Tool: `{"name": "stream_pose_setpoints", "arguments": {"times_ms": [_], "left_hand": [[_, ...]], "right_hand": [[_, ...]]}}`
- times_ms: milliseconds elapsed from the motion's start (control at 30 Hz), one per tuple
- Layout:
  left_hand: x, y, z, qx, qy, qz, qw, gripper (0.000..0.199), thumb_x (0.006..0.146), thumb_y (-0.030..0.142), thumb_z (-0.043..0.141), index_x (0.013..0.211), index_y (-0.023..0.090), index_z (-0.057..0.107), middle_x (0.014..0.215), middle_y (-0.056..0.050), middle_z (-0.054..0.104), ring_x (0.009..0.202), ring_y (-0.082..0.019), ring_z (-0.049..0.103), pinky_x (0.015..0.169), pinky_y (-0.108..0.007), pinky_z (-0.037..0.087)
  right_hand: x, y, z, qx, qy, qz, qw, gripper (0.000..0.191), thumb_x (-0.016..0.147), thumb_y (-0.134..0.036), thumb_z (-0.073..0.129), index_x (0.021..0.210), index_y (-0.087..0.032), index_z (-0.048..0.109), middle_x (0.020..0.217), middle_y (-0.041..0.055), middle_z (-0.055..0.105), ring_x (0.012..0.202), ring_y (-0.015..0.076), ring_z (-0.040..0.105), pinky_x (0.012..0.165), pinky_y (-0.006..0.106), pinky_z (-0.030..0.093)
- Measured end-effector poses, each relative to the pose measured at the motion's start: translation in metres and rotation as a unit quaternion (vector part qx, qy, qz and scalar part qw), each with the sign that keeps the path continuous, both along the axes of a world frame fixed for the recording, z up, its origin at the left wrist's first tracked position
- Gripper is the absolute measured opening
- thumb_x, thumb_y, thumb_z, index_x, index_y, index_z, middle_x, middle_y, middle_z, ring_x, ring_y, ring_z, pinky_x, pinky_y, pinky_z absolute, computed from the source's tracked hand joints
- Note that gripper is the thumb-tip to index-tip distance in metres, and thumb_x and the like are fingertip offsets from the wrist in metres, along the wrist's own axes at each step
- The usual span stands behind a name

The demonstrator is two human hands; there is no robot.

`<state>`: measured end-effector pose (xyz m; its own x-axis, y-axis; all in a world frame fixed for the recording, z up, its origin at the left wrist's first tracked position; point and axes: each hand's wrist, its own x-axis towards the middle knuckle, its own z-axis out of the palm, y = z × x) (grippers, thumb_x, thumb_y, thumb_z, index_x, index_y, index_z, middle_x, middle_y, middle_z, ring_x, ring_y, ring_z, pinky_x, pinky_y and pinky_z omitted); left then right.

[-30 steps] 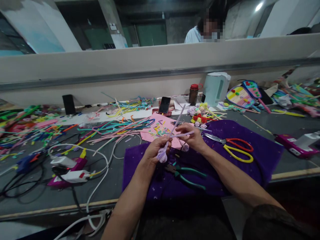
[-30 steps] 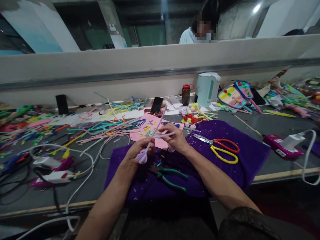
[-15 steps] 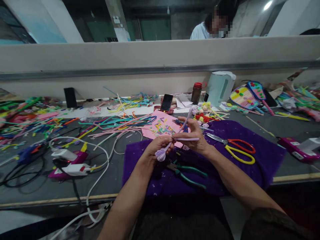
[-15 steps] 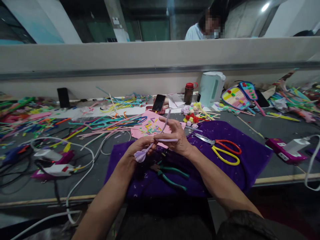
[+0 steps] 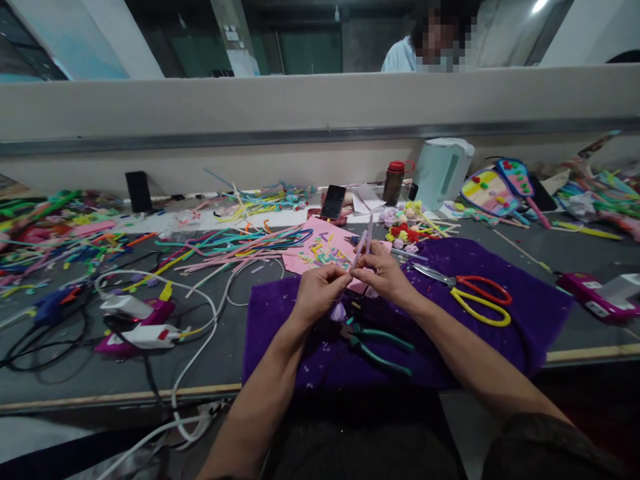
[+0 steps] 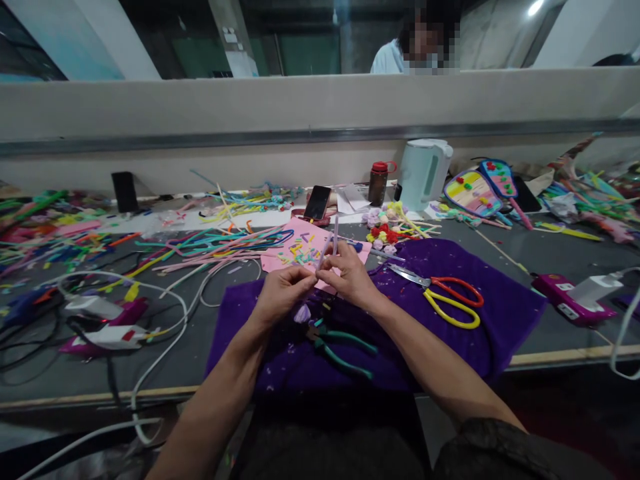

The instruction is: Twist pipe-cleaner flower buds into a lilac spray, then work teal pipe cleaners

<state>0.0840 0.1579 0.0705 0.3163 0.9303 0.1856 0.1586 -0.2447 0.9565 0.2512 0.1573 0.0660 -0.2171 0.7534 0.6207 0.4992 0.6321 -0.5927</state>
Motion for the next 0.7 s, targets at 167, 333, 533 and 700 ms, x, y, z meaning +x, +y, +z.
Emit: {"name": "stream_pose_setpoints", "arguments": {"times_ms": [167, 333, 533, 700], "left_hand": [[0.005, -0.008, 0.001, 0.14, 0.086, 0.068, 0.984, 0.006, 0.067, 0.026, 0.062, 0.066, 0.021, 0.065, 0.066, -0.003, 0.058, 0.069, -0.014, 0.049, 0.059, -0.019, 0.032], [0.009, -0.008, -0.002, 0.169, 0.074, 0.104, 0.977, 0.007, 0.069, 0.025, 0.061, 0.066, 0.02, 0.065, 0.068, -0.003, 0.057, 0.071, -0.014, 0.049, 0.062, -0.019, 0.032], [0.003, 0.001, 0.004, -0.031, -0.08, 0.088, 0.992, 0.015, 0.067, 0.031, 0.061, 0.065, 0.016, 0.06, 0.053, 0.002, 0.054, 0.045, -0.007, 0.042, 0.047, -0.019, 0.031], [-0.005, 0.004, 0.01, -0.242, -0.208, -0.048, 0.947, 0.015, 0.062, 0.026, 0.063, 0.066, 0.012, 0.057, 0.051, 0.0, 0.055, 0.04, -0.006, 0.045, 0.041, -0.017, 0.033]], "right_hand": [[-0.006, 0.002, -0.007, -0.048, 0.019, -0.05, 0.997, 0.015, 0.073, -0.023, 0.056, 0.059, -0.018, 0.056, 0.08, 0.0028, 0.048, 0.082, 0.0179, 0.046, 0.076, 0.033, 0.038], [-0.009, 0.0, -0.004, -0.031, 0.035, -0.06, 0.997, 0.009, 0.074, -0.024, 0.057, 0.068, -0.019, 0.059, 0.088, 0.004, 0.05, 0.089, 0.0184, 0.048, 0.08, 0.034, 0.039], [0.005, -0.008, 0.01, 0.013, 0.165, -0.065, 0.984, 0.035, 0.07, -0.029, 0.063, 0.104, -0.024, 0.053, 0.11, 0.0061, 0.048, 0.086, 0.0175, 0.054, 0.073, 0.032, 0.045], [0.008, -0.002, 0.001, -0.162, 0.219, 0.072, 0.96, 0.02, 0.071, -0.031, 0.06, 0.086, -0.019, 0.058, 0.072, 0.0001, 0.056, 0.054, 0.0099, 0.051, 0.052, 0.025, 0.044]]}}
